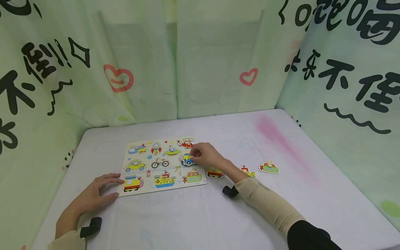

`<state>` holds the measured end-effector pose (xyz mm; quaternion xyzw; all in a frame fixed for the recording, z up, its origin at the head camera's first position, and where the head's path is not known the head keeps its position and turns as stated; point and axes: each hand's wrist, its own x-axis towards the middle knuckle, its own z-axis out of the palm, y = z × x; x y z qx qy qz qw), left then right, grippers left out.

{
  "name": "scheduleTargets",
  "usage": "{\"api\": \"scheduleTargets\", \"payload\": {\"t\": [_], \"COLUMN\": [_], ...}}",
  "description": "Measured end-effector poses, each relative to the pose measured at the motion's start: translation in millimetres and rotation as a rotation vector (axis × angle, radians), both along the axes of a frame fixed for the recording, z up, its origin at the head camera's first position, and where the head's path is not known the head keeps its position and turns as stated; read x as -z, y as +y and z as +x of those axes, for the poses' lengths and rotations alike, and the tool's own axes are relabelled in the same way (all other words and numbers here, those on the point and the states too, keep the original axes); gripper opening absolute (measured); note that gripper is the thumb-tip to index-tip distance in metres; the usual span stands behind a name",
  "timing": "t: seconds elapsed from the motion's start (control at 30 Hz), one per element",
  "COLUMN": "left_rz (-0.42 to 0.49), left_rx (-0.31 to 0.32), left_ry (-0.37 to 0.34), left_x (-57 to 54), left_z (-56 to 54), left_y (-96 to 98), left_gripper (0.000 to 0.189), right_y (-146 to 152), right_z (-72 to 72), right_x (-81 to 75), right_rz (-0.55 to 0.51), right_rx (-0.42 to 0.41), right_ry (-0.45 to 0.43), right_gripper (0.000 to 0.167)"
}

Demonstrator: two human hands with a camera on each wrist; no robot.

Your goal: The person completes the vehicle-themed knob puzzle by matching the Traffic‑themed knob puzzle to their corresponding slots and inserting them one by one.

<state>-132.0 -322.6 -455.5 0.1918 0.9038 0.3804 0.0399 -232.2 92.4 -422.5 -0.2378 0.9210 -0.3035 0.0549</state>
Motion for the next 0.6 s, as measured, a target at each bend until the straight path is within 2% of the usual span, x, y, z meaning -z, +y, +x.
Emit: {"api": "scheduleTargets", "payload": {"t": [0.43, 0.6], "left_rz": [0.0, 0.0], "left_rx": [-0.005, -0.001], "left_ry": [-0.009, -0.014], "left_x": [1.5, 0.2], "left_z": [1.0, 0.3], "left_y": [-1.4, -0.8], "left_gripper": [0.038, 0.038], "right_y": [-12.4, -14.3], "right_z": [-0.3, -0.3], "right_x": [-0.4, 0.3], "right_rz": [0.063, 0.054], "right_rx": [-0.004, -0.003], "right_ry": [0.026, 0.021], "right_gripper": [0.006, 0.006]}}
